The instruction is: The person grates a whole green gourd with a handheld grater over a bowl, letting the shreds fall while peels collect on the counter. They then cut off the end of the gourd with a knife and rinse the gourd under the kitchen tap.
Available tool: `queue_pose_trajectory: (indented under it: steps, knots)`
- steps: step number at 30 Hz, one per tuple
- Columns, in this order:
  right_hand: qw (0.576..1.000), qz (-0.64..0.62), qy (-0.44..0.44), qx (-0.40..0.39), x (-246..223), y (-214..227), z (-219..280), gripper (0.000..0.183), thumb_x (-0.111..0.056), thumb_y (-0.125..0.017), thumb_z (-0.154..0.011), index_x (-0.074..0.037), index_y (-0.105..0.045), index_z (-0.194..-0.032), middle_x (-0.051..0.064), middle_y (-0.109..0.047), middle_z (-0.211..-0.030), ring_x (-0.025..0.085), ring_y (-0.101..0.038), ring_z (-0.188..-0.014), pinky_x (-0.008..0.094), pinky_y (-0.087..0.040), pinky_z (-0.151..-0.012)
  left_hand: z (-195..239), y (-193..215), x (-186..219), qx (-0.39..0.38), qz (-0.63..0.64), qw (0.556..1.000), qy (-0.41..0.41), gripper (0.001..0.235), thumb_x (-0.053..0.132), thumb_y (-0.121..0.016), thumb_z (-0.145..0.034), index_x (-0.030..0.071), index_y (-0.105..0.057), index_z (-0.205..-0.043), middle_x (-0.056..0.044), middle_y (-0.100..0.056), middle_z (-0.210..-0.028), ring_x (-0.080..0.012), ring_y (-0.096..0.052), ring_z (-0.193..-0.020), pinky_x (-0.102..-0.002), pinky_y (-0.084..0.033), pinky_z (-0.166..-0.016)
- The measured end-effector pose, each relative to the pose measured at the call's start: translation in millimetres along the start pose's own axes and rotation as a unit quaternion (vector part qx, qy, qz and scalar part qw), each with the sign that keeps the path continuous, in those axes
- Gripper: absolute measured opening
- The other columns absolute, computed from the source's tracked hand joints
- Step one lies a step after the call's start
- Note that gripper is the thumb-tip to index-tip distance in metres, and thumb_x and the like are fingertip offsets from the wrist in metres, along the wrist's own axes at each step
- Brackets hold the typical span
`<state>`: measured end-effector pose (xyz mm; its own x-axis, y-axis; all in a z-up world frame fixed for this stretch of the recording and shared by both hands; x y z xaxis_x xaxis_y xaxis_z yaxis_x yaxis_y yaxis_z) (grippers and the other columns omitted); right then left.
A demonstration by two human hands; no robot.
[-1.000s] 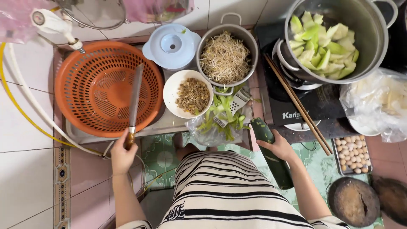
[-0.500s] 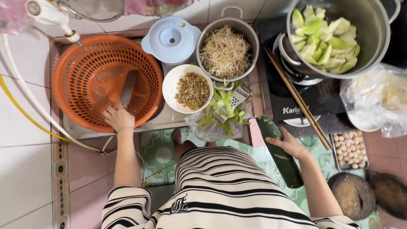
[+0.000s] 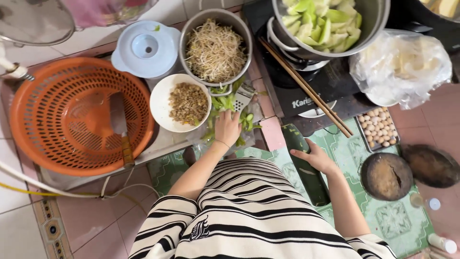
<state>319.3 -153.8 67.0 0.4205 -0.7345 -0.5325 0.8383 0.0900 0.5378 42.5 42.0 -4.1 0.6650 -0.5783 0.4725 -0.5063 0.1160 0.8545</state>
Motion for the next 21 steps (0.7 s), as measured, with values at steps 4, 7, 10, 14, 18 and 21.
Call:
queue_pose_trajectory:
  steps: [4, 7, 10, 14, 18, 21]
  knots:
    - [1.0, 0.0, -0.016, 0.013, 14.7, -0.6, 5.2, 0.095, -0.054, -0.078, -0.072, 0.001, -0.051, -0.144, 0.021, -0.073, -0.114, 0.028, -0.074, -0.101, 0.038, -0.055, -0.091, -2.3, -10.7, -5.6, 0.025, -0.049, 0.998, -0.038, 0.037, 0.023, -0.077, -0.079, 0.013, -0.071, -0.114, -0.016, -0.053, -0.117, -0.0375, -0.054, -0.109, -0.049, -0.051, -0.082]
    - [0.999, -0.004, -0.03, 0.018, 11.8, 1.5, 10.5, 0.096, -0.055, -0.078, -0.072, 0.001, -0.05, -0.145, 0.022, -0.074, -0.113, 0.029, -0.075, -0.099, 0.039, -0.056, -0.091, -4.4, -8.4, -16.2, -0.027, -0.029, 0.998, -0.052, 0.025, 0.02, -0.073, -0.083, 0.011, -0.071, -0.106, -0.015, -0.055, -0.123, -0.0348, -0.056, -0.111, -0.047, -0.052, -0.086]
    - [1.0, -0.014, -0.024, 0.013, 12.6, 0.8, 12.8, 0.095, -0.055, -0.078, -0.072, 0.001, -0.051, -0.144, 0.022, -0.074, -0.112, 0.029, -0.075, -0.099, 0.039, -0.056, -0.09, -10.6, 1.7, -32.0, -0.092, -0.089, 0.991, -0.033, 0.019, 0.019, -0.069, -0.088, 0.005, -0.072, -0.102, -0.018, -0.054, -0.121, -0.0344, -0.055, -0.108, -0.045, -0.052, -0.084]
    - [1.0, -0.029, -0.008, 0.004, -1.3, 3.6, 13.3, 0.092, -0.054, -0.078, -0.072, 0.0, -0.053, -0.142, 0.021, -0.074, -0.112, 0.027, -0.074, -0.099, 0.038, -0.055, -0.09, -8.1, -13.3, -36.1, -0.073, -0.14, 0.987, 0.013, 0.015, 0.013, -0.063, -0.091, 0.002, -0.072, -0.094, -0.017, -0.056, -0.124, -0.0339, -0.056, -0.113, -0.042, -0.053, -0.09]
    - [0.999, -0.043, 0.011, -0.004, -19.1, 3.7, 11.9, 0.09, -0.052, -0.078, -0.073, 0.0, -0.053, -0.141, 0.02, -0.074, -0.113, 0.026, -0.073, -0.099, 0.037, -0.056, -0.089, -17.4, -13.9, -13.7, -0.034, -0.089, 0.995, -0.032, 0.023, 0.012, -0.059, -0.093, -0.002, -0.071, -0.106, -0.015, -0.059, -0.119, -0.0306, -0.057, -0.107, -0.046, -0.052, -0.083]
    - [0.999, -0.034, 0.022, -0.005, -29.0, 4.7, 15.0, 0.089, -0.051, -0.078, -0.073, 0.0, -0.051, -0.142, 0.019, -0.074, -0.113, 0.026, -0.074, -0.099, 0.037, -0.056, -0.089, -16.3, -27.6, -19.7, -0.017, -0.116, 0.99, -0.082, 0.03, 0.01, -0.059, -0.088, -0.001, -0.072, -0.113, -0.014, -0.061, -0.12, -0.0323, -0.056, -0.11, -0.046, -0.052, -0.087]
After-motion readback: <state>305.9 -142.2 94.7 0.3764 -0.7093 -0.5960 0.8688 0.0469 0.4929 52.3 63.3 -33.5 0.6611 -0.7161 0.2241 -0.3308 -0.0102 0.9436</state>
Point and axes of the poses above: each hand's wrist, its own z-axis away from the middle knuckle, its own y-axis out of the back of the hand, x = y × z, the point moved 2 cm from there along -z, towards the middle knuckle
